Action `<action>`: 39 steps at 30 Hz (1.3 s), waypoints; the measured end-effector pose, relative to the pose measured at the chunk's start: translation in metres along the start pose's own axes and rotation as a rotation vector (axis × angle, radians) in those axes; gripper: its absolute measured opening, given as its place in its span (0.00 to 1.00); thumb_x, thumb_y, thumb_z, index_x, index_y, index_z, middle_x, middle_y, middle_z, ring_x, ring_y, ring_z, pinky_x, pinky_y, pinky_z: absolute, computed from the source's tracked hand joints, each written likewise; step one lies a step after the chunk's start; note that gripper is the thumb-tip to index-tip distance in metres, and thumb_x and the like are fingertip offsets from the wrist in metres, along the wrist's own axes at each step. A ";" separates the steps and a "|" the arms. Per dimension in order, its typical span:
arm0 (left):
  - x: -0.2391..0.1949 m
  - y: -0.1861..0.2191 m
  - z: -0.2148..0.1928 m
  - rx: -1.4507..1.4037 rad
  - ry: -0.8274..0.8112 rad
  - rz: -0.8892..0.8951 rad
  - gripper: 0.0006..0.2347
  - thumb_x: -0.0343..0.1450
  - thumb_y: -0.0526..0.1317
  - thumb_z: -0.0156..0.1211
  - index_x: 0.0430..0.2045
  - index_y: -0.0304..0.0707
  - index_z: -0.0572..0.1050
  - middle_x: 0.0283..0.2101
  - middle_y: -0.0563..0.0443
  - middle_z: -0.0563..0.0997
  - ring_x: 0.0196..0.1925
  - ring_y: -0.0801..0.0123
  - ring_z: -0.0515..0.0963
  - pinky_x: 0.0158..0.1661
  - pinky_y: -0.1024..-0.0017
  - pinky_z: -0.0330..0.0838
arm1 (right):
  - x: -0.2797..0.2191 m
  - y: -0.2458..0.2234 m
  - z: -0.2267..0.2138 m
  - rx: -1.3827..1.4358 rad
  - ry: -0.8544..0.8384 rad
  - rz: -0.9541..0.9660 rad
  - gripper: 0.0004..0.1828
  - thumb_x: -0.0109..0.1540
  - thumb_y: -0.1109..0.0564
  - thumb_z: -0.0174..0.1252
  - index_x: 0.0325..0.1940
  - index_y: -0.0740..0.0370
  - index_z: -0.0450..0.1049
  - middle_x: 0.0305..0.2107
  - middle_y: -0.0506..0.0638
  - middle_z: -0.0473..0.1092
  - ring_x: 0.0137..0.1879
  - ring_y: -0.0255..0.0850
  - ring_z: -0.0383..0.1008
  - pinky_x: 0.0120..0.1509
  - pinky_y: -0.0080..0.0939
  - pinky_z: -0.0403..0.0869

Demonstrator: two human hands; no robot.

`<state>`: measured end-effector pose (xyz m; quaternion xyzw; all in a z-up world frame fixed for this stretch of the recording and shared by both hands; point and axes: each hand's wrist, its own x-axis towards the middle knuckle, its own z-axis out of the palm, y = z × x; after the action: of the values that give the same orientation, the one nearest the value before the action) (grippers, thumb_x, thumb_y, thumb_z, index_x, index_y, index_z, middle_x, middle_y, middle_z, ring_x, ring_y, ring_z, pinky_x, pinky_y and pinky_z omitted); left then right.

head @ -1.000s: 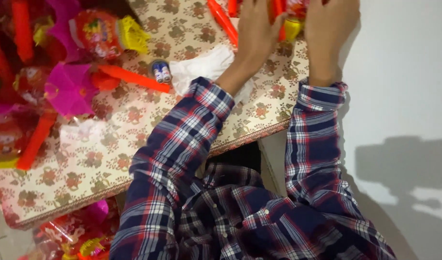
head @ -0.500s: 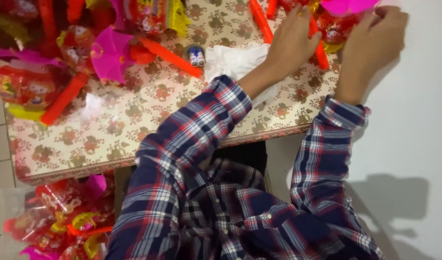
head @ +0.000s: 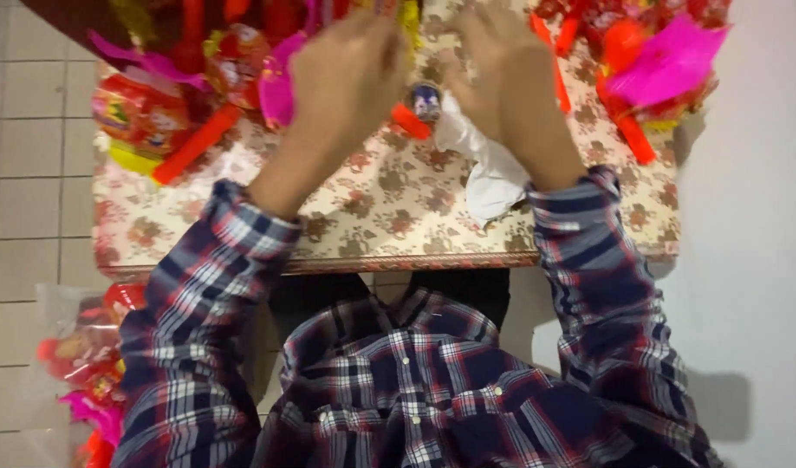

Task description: Assembling small decorative lanterns by applying glue to plastic parts and joining them together.

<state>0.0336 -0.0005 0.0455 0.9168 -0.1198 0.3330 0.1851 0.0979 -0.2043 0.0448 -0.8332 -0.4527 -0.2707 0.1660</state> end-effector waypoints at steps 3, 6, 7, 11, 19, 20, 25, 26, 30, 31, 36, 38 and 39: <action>-0.017 -0.042 -0.011 0.253 0.186 0.061 0.10 0.77 0.38 0.58 0.24 0.41 0.75 0.24 0.54 0.72 0.22 0.69 0.71 0.16 0.72 0.58 | 0.043 -0.035 0.004 -0.017 -0.241 0.070 0.34 0.72 0.52 0.66 0.75 0.62 0.56 0.65 0.63 0.60 0.62 0.55 0.70 0.49 0.44 0.78; -0.024 -0.049 -0.018 0.289 -0.053 -0.087 0.05 0.76 0.39 0.60 0.36 0.38 0.81 0.37 0.49 0.81 0.36 0.64 0.77 0.33 0.71 0.76 | 0.067 -0.041 0.035 -0.056 -0.372 0.188 0.41 0.66 0.40 0.69 0.72 0.55 0.55 0.64 0.60 0.57 0.69 0.59 0.57 0.60 0.66 0.73; -0.026 -0.051 -0.018 0.294 -0.051 -0.085 0.05 0.76 0.39 0.60 0.36 0.38 0.81 0.37 0.49 0.81 0.36 0.64 0.77 0.33 0.71 0.76 | 0.066 -0.037 0.045 -0.056 -0.367 0.186 0.41 0.66 0.40 0.69 0.72 0.55 0.55 0.64 0.60 0.57 0.69 0.59 0.57 0.60 0.66 0.73; -0.035 -0.066 -0.012 0.418 0.090 0.056 0.07 0.75 0.43 0.64 0.36 0.40 0.82 0.43 0.49 0.82 0.45 0.60 0.76 0.42 0.59 0.70 | 0.071 -0.034 0.050 0.018 -0.329 0.141 0.41 0.64 0.44 0.70 0.73 0.53 0.54 0.62 0.61 0.62 0.65 0.61 0.63 0.63 0.62 0.72; -0.037 -0.073 -0.002 0.623 -0.076 -0.069 0.52 0.73 0.76 0.81 0.74 0.47 0.49 0.69 0.44 0.68 0.65 0.58 0.73 0.61 0.50 0.67 | 0.060 -0.014 0.008 0.537 0.008 0.144 0.26 0.67 0.58 0.72 0.60 0.67 0.65 0.51 0.62 0.69 0.55 0.55 0.76 0.55 0.45 0.81; -0.037 -0.073 0.000 0.583 0.005 -0.059 0.55 0.71 0.75 0.86 0.74 0.44 0.47 0.65 0.46 0.71 0.63 0.59 0.75 0.61 0.50 0.67 | 0.057 -0.010 0.006 0.598 0.070 0.142 0.22 0.70 0.57 0.67 0.60 0.66 0.64 0.50 0.62 0.69 0.55 0.55 0.78 0.53 0.45 0.81; -0.031 -0.072 0.005 0.376 0.102 -0.084 0.57 0.71 0.66 0.92 0.73 0.43 0.42 0.64 0.50 0.73 0.62 0.58 0.74 0.65 0.51 0.65 | 0.028 0.027 0.019 0.811 0.178 0.276 0.26 0.72 0.35 0.54 0.54 0.60 0.66 0.43 0.53 0.70 0.49 0.46 0.79 0.45 0.39 0.75; -0.029 -0.070 0.004 0.379 0.088 -0.063 0.58 0.68 0.71 0.92 0.73 0.42 0.45 0.62 0.50 0.76 0.62 0.59 0.75 0.65 0.50 0.65 | 0.023 0.033 0.020 0.940 0.251 0.300 0.27 0.73 0.33 0.52 0.57 0.59 0.65 0.44 0.51 0.67 0.50 0.44 0.75 0.48 0.41 0.73; -0.020 -0.057 0.001 0.350 0.148 0.047 0.33 0.72 0.47 0.82 0.66 0.45 0.65 0.45 0.56 0.85 0.53 0.61 0.80 0.63 0.46 0.61 | 0.002 0.049 0.012 0.948 0.305 0.290 0.23 0.75 0.40 0.53 0.64 0.55 0.58 0.51 0.51 0.63 0.56 0.45 0.69 0.57 0.46 0.73; -0.019 -0.055 0.000 0.347 0.144 0.050 0.33 0.72 0.47 0.82 0.66 0.45 0.65 0.45 0.56 0.85 0.53 0.61 0.80 0.63 0.46 0.61 | -0.005 0.050 0.007 0.947 0.307 0.295 0.23 0.75 0.40 0.53 0.64 0.55 0.58 0.51 0.51 0.63 0.56 0.45 0.69 0.57 0.46 0.73; -0.010 -0.037 -0.010 0.059 0.163 0.156 0.04 0.73 0.29 0.59 0.39 0.27 0.75 0.41 0.39 0.82 0.41 0.54 0.80 0.45 0.58 0.74 | -0.035 0.054 -0.019 0.609 0.212 0.181 0.38 0.80 0.69 0.60 0.77 0.45 0.40 0.65 0.60 0.56 0.69 0.57 0.64 0.71 0.53 0.74; -0.013 -0.033 -0.007 -0.013 0.157 0.144 0.04 0.74 0.27 0.55 0.40 0.26 0.73 0.36 0.43 0.77 0.34 0.62 0.74 0.35 0.67 0.68 | -0.038 0.056 -0.026 0.531 0.182 0.153 0.46 0.81 0.76 0.61 0.81 0.43 0.36 0.69 0.62 0.54 0.72 0.60 0.63 0.75 0.55 0.74; -0.014 -0.032 -0.005 -0.083 0.152 0.132 0.05 0.75 0.25 0.50 0.41 0.25 0.71 0.31 0.48 0.72 0.28 0.70 0.68 0.25 0.76 0.61 | -0.039 0.056 -0.030 0.453 0.153 0.125 0.55 0.82 0.84 0.62 0.84 0.40 0.32 0.72 0.64 0.52 0.75 0.63 0.61 0.78 0.58 0.75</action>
<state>0.0311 0.0317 0.0316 0.8705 -0.1793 0.4077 0.2093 0.1191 -0.2755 0.0433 -0.7781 -0.4357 -0.2138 0.3987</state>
